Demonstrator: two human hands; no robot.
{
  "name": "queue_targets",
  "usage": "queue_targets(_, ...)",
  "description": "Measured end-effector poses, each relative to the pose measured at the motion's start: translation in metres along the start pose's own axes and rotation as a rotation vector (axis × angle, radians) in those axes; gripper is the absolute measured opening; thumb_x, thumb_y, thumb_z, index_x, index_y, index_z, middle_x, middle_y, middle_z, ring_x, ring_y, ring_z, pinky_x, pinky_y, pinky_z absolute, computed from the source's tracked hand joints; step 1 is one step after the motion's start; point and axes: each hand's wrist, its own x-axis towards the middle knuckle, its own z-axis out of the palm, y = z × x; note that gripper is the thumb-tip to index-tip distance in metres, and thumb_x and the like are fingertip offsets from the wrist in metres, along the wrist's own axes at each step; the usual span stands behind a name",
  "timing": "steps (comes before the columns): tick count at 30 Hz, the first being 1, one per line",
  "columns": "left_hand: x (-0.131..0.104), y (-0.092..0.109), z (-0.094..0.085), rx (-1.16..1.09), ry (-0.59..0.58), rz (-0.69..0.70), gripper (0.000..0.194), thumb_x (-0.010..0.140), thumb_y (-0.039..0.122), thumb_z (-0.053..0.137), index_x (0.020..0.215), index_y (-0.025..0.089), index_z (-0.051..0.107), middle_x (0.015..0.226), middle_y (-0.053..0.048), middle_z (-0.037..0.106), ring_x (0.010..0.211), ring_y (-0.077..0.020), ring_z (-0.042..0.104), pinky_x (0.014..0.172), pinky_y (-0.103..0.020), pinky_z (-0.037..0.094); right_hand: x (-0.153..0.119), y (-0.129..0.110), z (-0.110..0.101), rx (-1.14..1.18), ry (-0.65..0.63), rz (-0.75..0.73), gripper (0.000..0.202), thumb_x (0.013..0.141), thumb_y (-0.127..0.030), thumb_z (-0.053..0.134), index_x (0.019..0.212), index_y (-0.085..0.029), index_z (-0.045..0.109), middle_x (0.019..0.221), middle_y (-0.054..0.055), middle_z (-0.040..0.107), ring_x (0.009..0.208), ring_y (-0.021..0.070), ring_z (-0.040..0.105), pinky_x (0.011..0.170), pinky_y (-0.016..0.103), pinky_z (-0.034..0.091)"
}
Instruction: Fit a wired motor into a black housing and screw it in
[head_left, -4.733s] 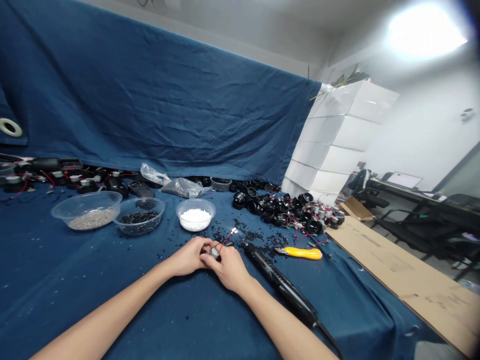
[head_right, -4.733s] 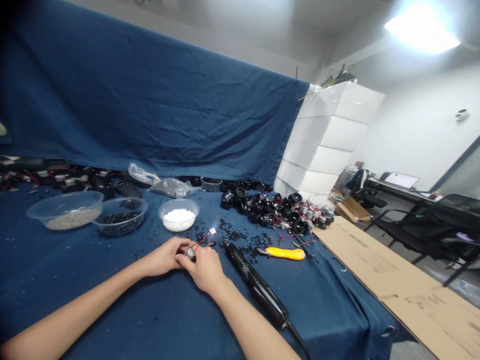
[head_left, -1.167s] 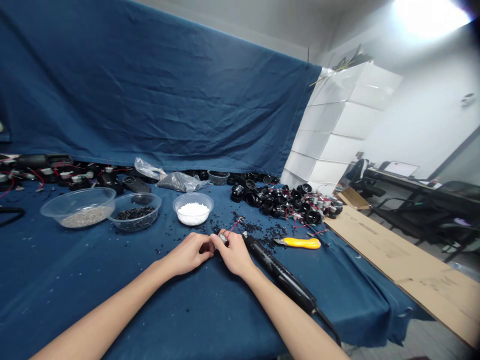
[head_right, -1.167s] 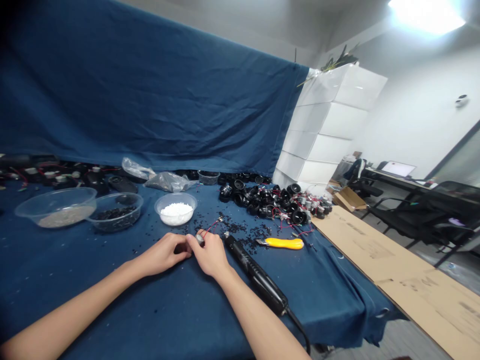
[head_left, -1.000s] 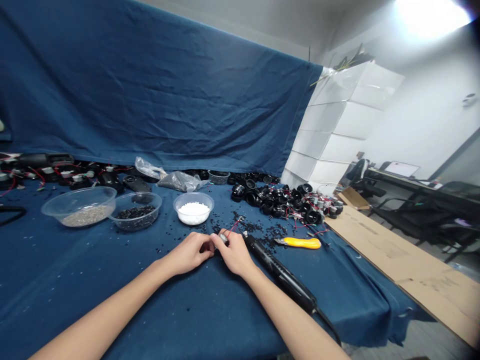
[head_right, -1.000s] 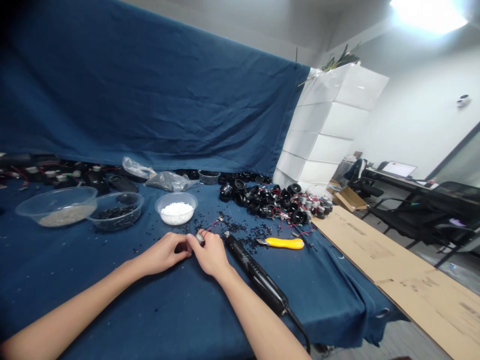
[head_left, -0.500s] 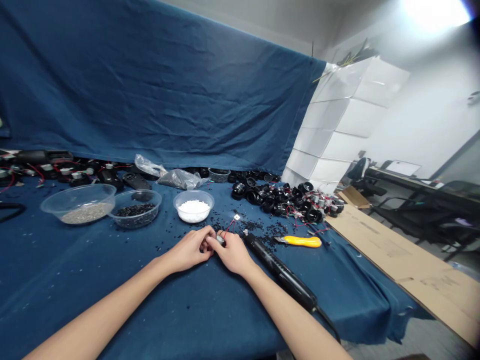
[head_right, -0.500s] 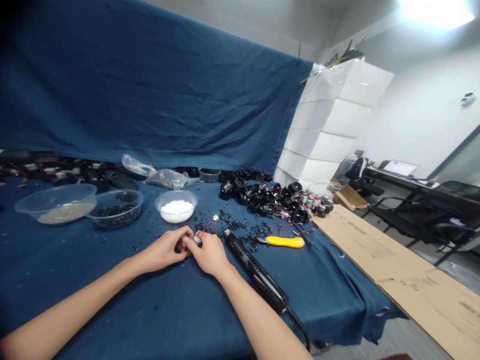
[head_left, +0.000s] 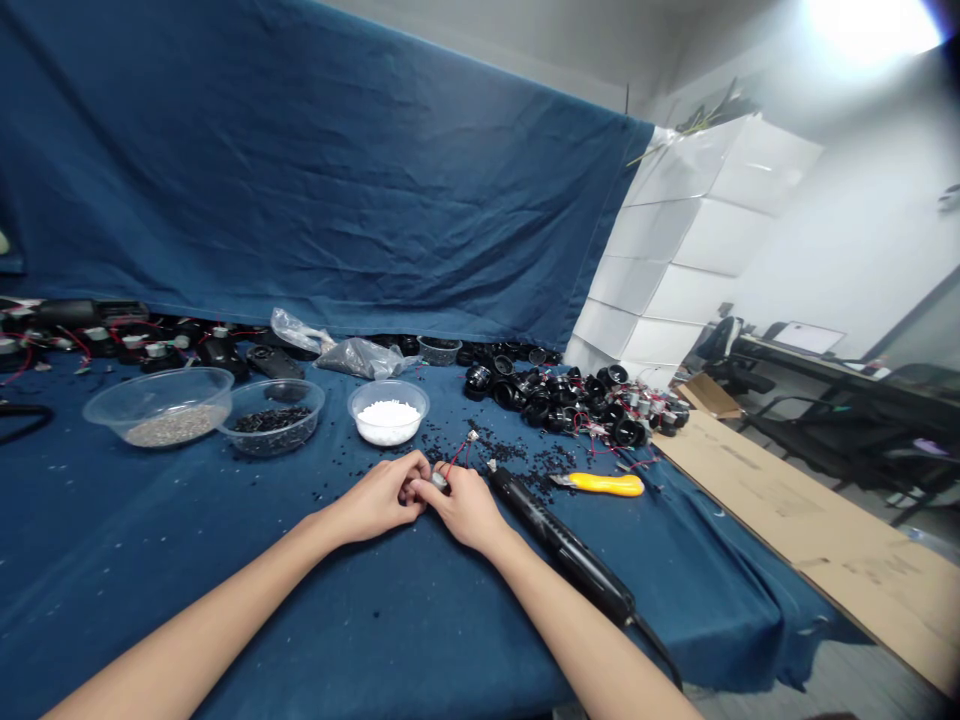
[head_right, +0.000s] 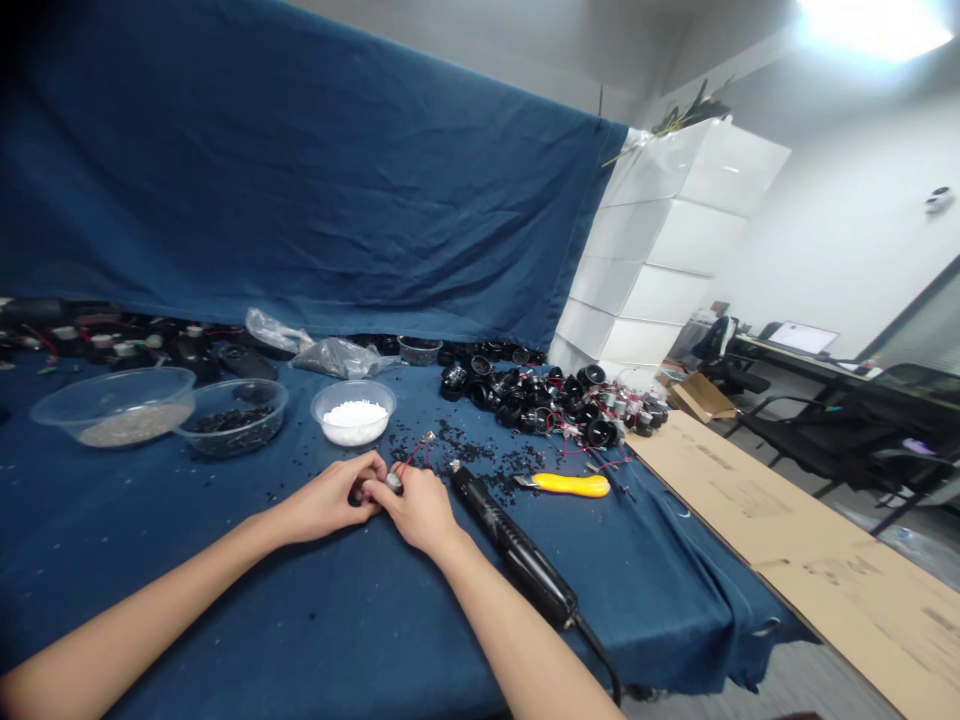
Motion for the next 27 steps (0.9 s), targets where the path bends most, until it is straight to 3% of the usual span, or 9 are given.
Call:
queue_targets(9,0.000,-0.006,0.002,-0.106,0.008,-0.033,0.024,0.070,0.012,0.054,0.091,0.017,0.046,0.069,0.005,0.052,0.062,-0.0110,0.046,0.059,-0.021,0.034,-0.002,-0.003,0.001,-0.126,-0.004,0.014,0.035,0.088,-0.053,0.054,0.085,-0.020,0.063,0.069,0.002,0.066,0.064,0.0162,0.060,0.056,0.022,0.028)
queue_targets(19,0.002,-0.020,0.002,-0.317,-0.032,-0.088,0.031,0.070,0.016,0.065,0.095,0.017,0.046,0.073,0.003,0.061,0.067,-0.0125,0.055,0.065,-0.023,0.040,-0.004,-0.008,0.002,-0.301,-0.002,-0.003,0.047,0.089,-0.064,0.047,0.092,-0.020,0.063,0.072,0.004,0.070,0.069,0.0212,0.066,0.056,0.024,0.028)
queue_targets(27,0.003,-0.018,0.001,-0.396,-0.042,-0.125,0.031,0.067,0.015,0.067,0.093,0.014,0.050,0.069,0.004,0.060,0.062,-0.0101,0.051,0.061,-0.022,0.038,-0.004,-0.014,0.006,-0.388,-0.009,-0.004,0.045,0.092,-0.060,0.043,0.099,-0.020,0.063,0.081,0.007,0.072,0.075,0.0244,0.069,0.060,0.025,0.036)
